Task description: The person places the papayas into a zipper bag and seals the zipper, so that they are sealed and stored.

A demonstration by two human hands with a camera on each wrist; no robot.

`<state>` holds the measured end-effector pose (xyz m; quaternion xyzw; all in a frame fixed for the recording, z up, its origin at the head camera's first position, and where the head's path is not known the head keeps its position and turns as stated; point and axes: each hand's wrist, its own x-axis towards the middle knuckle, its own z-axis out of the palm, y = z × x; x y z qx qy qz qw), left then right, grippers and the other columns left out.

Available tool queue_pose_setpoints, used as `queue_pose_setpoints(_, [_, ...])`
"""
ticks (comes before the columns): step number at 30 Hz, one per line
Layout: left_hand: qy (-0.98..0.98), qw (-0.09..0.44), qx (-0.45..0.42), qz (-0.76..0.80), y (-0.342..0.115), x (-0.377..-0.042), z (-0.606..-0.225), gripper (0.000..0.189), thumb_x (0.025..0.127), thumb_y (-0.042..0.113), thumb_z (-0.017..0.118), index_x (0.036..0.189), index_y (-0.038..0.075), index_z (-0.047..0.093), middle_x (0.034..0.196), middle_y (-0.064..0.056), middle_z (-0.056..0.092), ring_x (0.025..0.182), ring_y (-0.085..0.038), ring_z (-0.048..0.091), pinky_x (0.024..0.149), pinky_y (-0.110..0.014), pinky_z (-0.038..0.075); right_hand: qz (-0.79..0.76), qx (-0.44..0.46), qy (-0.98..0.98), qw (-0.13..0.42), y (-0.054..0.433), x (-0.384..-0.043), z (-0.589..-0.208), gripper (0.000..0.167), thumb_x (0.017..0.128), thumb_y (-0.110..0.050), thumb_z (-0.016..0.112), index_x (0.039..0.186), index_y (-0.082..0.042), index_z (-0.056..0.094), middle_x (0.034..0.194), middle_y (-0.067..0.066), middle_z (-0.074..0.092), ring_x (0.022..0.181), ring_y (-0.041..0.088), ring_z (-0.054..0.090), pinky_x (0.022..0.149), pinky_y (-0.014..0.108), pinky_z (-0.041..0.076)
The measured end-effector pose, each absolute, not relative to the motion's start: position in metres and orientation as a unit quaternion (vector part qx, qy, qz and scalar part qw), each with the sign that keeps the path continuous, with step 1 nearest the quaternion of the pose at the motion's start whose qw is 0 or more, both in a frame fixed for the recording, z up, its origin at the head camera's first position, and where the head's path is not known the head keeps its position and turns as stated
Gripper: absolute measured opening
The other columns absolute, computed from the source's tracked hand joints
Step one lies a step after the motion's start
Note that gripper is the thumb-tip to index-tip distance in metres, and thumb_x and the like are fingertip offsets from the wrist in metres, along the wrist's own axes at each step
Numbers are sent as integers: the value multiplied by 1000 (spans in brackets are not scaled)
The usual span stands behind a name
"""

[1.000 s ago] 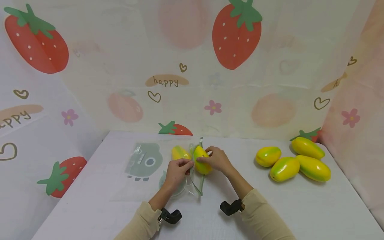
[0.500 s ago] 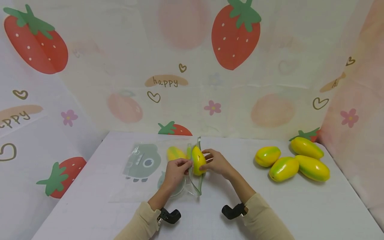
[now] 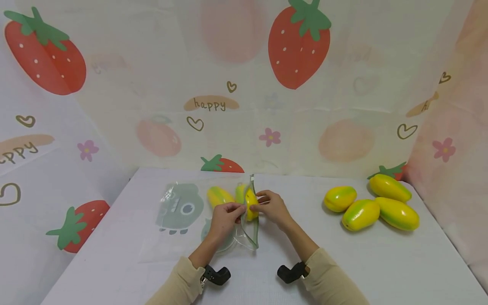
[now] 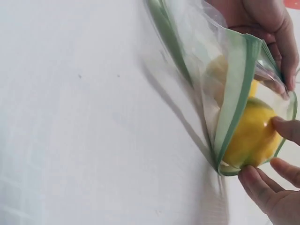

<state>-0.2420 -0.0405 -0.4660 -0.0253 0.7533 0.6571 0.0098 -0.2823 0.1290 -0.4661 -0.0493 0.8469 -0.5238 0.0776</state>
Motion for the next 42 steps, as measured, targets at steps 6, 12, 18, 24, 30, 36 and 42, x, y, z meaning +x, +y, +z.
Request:
queue_pose_setpoints(6, [753, 2, -23, 658, -40, -242, -466, 23, 91, 20, 68, 95, -2, 74, 73, 0, 62, 62, -10, 51, 59, -19, 45, -550, -24, 831, 80, 126, -279, -465, 46, 86, -23, 74, 121, 3, 60, 114, 25, 63, 83, 26, 69, 75, 34, 59])
queue_pose_setpoints(12, [753, 0, -20, 658, -40, -243, -466, 23, 91, 20, 69, 95, -2, 74, 72, 0, 62, 61, -9, 52, 59, -19, 45, -570, -14, 818, 77, 122, -279, -466, 43, 86, -21, 74, 118, 5, 61, 112, 26, 63, 77, 19, 69, 75, 35, 59])
queue_pose_setpoints(18, [751, 7, -17, 660, -40, -242, -466, 24, 91, 19, 68, 96, -4, 73, 71, 1, 60, 61, -9, 51, 58, -20, 44, -585, -8, 809, 58, 114, -280, -472, 35, 87, -17, 72, 114, 4, 65, 110, 24, 63, 80, 18, 68, 76, 32, 58])
queue_pose_setpoints(24, [751, 5, -19, 660, -41, -243, -468, 25, 90, 22, 70, 95, -3, 73, 73, 1, 62, 62, -8, 52, 58, -19, 45, -573, -13, 818, 57, 110, -278, -469, 30, 88, -13, 68, 113, 3, 66, 107, 20, 65, 86, 20, 65, 74, 29, 54])
queue_pose_setpoints(30, [750, 5, -16, 661, -42, -244, -468, 25, 91, 21, 69, 96, -3, 73, 74, 0, 64, 62, -8, 52, 59, -19, 45, -582, -27, 811, 55, 107, -282, -471, 27, 87, -9, 65, 111, 3, 68, 107, 18, 68, 86, 17, 63, 74, 25, 52])
queue_pose_setpoints(36, [752, 6, -19, 659, -41, -243, -468, 25, 91, 22, 69, 96, -3, 73, 75, -1, 64, 62, -8, 52, 59, -19, 46, -580, -102, 802, 105, 107, -285, -473, 31, 93, -3, 54, 121, 8, 62, 119, 24, 65, 95, 19, 67, 82, 31, 57])
queue_pose_setpoints(42, [754, 10, -23, 657, -42, -245, -468, 22, 91, 19, 68, 97, -2, 73, 76, -1, 65, 62, -9, 53, 60, -19, 46, -547, -119, 821, 115, 115, -290, -466, 32, 95, -4, 55, 125, 6, 61, 124, 24, 63, 107, 26, 64, 84, 34, 56])
